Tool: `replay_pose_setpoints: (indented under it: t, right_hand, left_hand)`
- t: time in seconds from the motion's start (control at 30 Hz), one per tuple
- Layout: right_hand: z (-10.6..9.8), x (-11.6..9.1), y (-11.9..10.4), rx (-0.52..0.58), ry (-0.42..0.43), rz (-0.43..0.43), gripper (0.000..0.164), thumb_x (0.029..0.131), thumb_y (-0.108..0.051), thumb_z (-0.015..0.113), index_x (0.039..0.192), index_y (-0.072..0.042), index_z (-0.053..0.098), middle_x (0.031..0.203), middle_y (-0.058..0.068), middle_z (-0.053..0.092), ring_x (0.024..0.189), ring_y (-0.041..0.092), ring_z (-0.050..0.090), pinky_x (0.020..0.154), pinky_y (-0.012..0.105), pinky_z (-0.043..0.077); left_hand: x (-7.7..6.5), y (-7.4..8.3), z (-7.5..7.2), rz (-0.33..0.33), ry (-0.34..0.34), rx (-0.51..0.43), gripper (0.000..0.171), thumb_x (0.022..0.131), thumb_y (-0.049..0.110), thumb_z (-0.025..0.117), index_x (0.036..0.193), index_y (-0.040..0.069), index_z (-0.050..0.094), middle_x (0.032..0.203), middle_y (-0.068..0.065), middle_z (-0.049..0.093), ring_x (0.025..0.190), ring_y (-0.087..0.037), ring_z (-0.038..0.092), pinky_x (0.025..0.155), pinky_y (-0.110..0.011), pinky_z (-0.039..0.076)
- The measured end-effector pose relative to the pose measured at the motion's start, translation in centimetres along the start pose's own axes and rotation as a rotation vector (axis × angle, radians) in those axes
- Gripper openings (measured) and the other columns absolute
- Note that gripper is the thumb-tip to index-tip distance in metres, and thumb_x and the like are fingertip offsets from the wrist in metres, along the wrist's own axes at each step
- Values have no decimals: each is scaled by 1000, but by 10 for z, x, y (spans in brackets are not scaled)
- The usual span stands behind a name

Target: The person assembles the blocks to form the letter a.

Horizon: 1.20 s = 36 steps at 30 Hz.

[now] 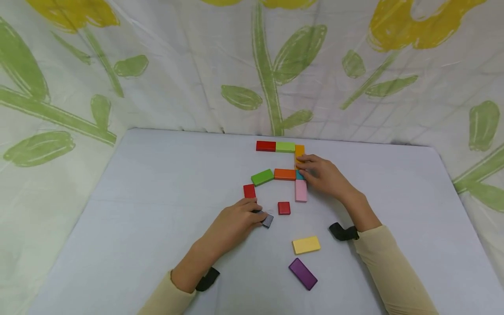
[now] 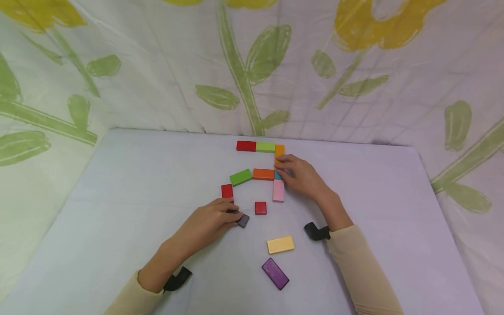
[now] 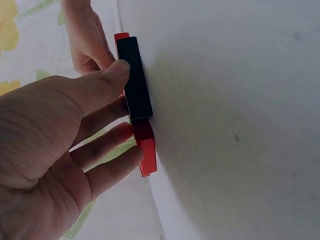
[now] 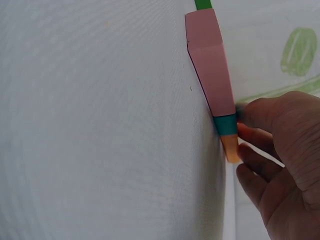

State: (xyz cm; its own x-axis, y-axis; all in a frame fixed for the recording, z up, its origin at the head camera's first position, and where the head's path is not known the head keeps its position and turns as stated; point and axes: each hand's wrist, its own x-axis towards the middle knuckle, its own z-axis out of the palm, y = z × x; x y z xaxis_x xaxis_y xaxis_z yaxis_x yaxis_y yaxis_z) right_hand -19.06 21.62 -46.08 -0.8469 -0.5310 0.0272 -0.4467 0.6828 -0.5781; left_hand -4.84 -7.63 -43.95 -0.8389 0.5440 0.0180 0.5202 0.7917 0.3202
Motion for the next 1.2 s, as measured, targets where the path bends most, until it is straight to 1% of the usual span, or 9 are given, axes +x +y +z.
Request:
replay_pose_setpoints:
  t: [0.13,0.23,0.37,0.5,0.63,0.77,0.83,0.97,1.2]
  right_hand:
    - [0,-1,1,5,4,4,34,102,-7,68,136,-2,71,152,17,61,147,40,52,121,58,44]
    - [0,-1,2,9,4,2,34,102,-7,68,135,-2,71,152,17,61,146,40,53,120,58,45]
    - [1,-1,2,9,1,-1,34,103,-8,67,136,-3,71,152,18,61,146,40,53,120,59,45]
    - [0,-2,2,7,5,-2,34,102,-8,68,136,-3,71,152,18,61,146,40,53,120,59,45]
    - [0,-2,2,7,9,-9,34,102,-8,68,136,-3,71,152,18,61,146,41,53,120,59,45]
    - [0,-3,2,8,10,-10,34,102,-8,68,136,-3,71,152,18,61,146,40,53,120,59,45]
    - [0,-3,2,10,9,-10,34,102,-8,69,136,-3,71,152,18,61,146,40,53,120,59,45]
    - [0,-2,1,12,8,-13,35,102,-7,68,136,-2,70,151,18,62,146,40,53,120,59,45]
    - [-1,-1,-1,2,11,-21,34,102,-7,68,136,-1,70,151,18,62,145,40,54,120,59,44]
  left_hand:
    - [1,-2,1,8,11,-5,27,95,19,79,123,20,81,126,-3,77,131,-23,65,101,-36,62]
    - [1,-2,2,19,15,12,27,96,19,79,122,21,82,126,-3,77,130,-23,66,102,-36,62]
    - [1,-3,1,33,15,38,27,96,19,79,122,22,82,129,-3,77,133,-25,66,108,-38,59]
    - [1,-3,-1,40,18,58,27,95,18,80,122,23,82,135,-5,75,139,-27,63,111,-40,56]
    - [2,-3,-1,18,-5,48,28,95,18,79,123,24,81,140,-7,72,141,-28,61,110,-40,57]
    - [2,-2,-2,-20,-38,18,28,97,18,78,124,24,81,137,-7,73,140,-29,61,104,-42,60]
    - [2,-2,-2,-29,-42,9,28,97,18,77,124,24,81,135,-7,74,139,-29,61,102,-42,61]
    - [1,-2,-2,-24,-23,5,27,98,17,76,123,25,81,133,-6,74,138,-29,62,102,-42,62]
    - [1,-4,-1,15,18,37,27,97,15,77,122,24,82,133,-5,74,135,-26,64,108,-39,59]
